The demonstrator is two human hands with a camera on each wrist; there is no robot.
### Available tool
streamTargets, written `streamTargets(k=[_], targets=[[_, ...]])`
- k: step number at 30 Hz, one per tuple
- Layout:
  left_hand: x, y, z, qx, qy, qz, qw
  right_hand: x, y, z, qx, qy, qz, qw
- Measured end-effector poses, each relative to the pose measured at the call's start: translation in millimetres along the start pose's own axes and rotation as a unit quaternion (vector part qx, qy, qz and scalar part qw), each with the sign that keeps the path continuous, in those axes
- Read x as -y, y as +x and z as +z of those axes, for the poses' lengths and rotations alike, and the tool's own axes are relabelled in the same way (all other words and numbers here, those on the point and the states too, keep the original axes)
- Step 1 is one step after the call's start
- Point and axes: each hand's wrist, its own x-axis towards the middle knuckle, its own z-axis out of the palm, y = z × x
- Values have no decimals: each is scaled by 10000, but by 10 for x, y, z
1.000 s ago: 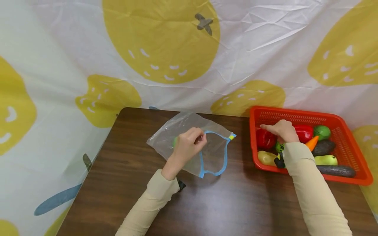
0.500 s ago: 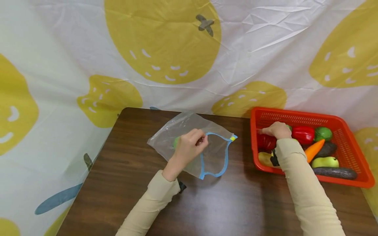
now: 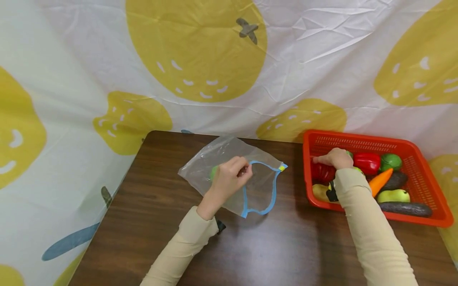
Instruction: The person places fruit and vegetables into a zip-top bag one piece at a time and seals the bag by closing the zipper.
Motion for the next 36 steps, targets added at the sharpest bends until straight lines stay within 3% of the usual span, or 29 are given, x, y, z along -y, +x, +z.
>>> streamTargets(k=[6, 16, 21, 29, 36], targets=[[-8, 4, -15, 40, -86, -11, 10000, -5, -8, -2, -10, 107, 60, 9999], [-16, 6, -10, 73, -150, 34, 9999, -79, -109, -66, -13, 1173, 113, 9930], [-19, 18, -8, 83, -151, 59, 9998, -78, -233, -158, -154, 1370, 11, 9905], [-19, 23, -4, 108, -212, 35, 9997, -23, -440, -214, -692, 1052, -336, 9915], [-24, 17, 14, 182, -184, -83, 9996, 114, -725, -195, -1448, 1158, -599, 9808]])
